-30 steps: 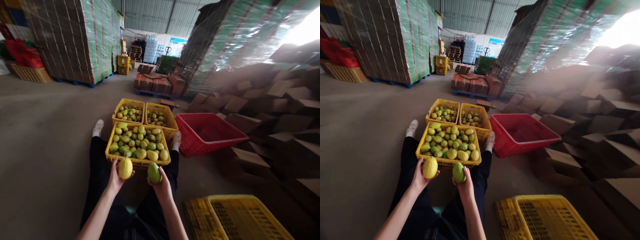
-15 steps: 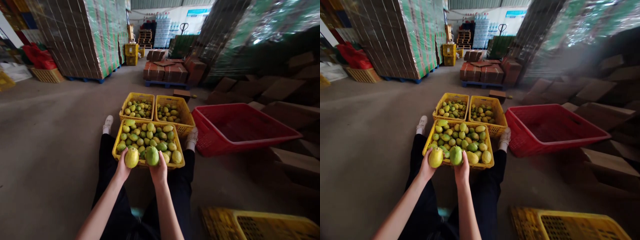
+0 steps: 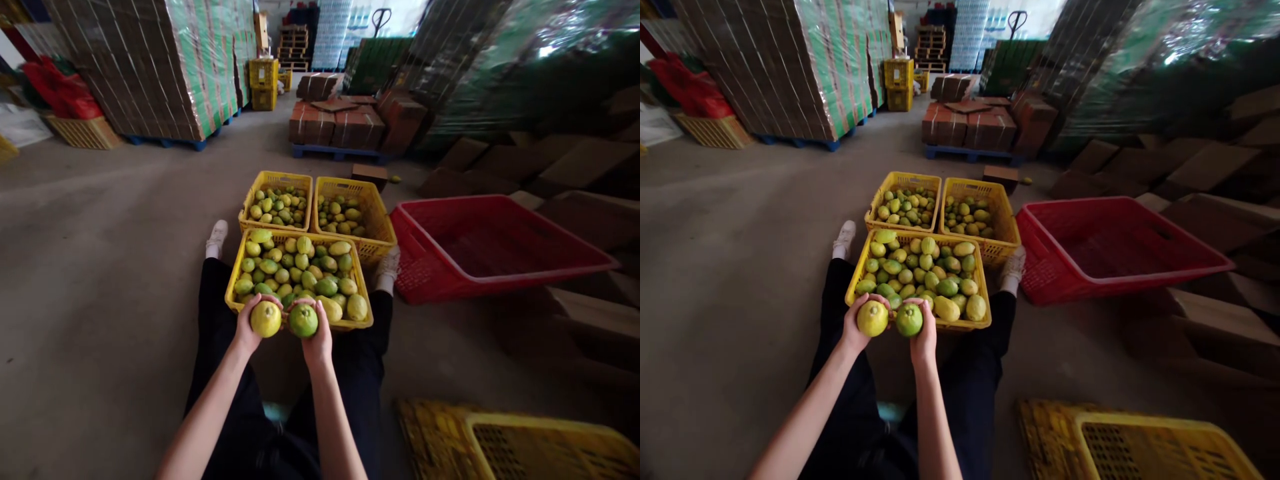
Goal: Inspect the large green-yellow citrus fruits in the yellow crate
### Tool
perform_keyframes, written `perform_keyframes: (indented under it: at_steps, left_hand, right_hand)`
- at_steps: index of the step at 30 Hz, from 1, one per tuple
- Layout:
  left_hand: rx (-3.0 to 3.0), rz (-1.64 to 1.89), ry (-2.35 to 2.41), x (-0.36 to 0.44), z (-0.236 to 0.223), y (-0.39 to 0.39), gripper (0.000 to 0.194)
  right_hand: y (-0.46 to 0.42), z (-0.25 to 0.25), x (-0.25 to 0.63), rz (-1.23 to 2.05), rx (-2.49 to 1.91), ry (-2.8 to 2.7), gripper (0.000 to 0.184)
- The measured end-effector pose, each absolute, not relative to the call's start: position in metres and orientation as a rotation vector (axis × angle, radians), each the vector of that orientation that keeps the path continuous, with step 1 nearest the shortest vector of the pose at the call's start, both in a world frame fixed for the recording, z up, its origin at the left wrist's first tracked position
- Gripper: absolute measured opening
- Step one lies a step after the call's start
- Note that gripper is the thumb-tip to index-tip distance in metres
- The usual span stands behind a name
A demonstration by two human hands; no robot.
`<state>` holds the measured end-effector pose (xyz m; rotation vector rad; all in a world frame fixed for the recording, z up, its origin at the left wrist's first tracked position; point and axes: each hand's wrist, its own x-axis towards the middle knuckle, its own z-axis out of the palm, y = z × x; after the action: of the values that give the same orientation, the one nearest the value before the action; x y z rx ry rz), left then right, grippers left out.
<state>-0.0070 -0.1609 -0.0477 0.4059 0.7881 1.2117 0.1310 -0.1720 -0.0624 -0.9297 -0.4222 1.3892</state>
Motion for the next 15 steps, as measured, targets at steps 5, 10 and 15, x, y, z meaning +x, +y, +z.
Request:
perform_keyframes:
  at_steps: [5, 10, 15]
  left_hand:
    - [0.373, 1.239, 0.795, -0.006, -0.047, -0.164, 0.034]
    - [0.142, 1.336, 0.797, -0.004, -0.038, -0.164, 0.031]
    - [-0.039, 1.264, 0.824, -0.008, -0.034, -0.164, 0.042]
  right_hand:
    - [-0.174, -0.061, 0.127, 1.390, -0.934, -0.482, 0.051]
    - [-0.178, -0.054, 0.127, 1.560, -0.795, -0.394, 0.045]
    - [-0.183, -0.045, 0.132, 1.642, -0.723, -0.322, 0.040]
